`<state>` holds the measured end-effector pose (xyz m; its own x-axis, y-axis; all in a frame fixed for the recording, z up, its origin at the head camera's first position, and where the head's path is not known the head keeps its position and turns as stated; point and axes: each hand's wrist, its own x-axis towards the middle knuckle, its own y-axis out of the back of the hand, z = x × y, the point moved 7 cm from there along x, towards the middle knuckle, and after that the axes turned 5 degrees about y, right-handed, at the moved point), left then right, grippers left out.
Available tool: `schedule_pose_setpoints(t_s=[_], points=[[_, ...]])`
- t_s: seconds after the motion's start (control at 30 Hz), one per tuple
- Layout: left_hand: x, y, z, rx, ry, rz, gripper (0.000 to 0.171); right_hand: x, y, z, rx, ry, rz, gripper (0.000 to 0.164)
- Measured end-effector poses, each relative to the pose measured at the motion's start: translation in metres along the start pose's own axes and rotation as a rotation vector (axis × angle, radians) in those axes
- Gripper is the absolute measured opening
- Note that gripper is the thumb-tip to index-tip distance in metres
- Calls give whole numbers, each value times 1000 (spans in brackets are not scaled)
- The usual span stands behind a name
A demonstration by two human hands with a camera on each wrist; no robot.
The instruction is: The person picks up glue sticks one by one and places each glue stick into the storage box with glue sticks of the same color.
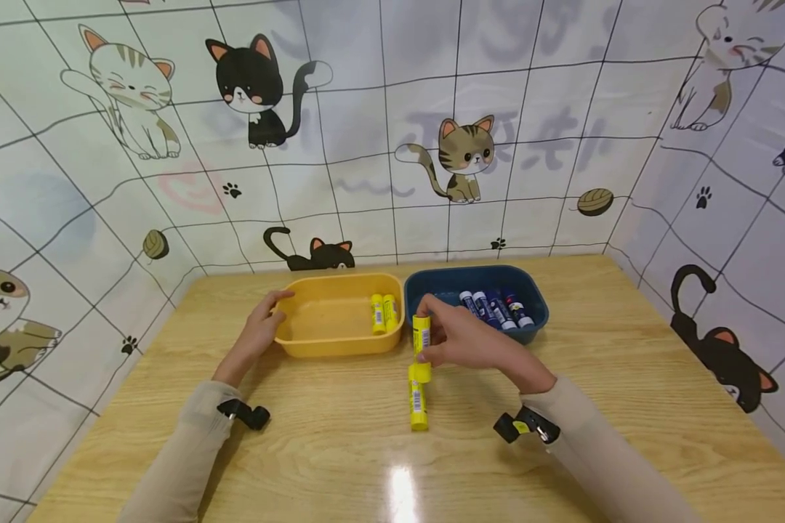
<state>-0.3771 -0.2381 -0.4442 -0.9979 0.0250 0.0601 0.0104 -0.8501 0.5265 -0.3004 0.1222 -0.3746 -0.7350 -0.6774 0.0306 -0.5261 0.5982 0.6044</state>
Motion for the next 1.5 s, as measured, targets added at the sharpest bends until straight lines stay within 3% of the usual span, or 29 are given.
schedule_pose_setpoints(t_s=[0.67, 1.13, 1.5], points=[[2, 2, -2, 14, -9, 5, 44, 46, 32, -45, 28, 80, 27, 44], [1, -1, 0, 4, 12, -4, 45, 103, 44, -47, 53, 19, 16, 45], [3, -1, -1, 11, -10, 12, 45, 149, 36, -32, -7, -50, -58, 44]])
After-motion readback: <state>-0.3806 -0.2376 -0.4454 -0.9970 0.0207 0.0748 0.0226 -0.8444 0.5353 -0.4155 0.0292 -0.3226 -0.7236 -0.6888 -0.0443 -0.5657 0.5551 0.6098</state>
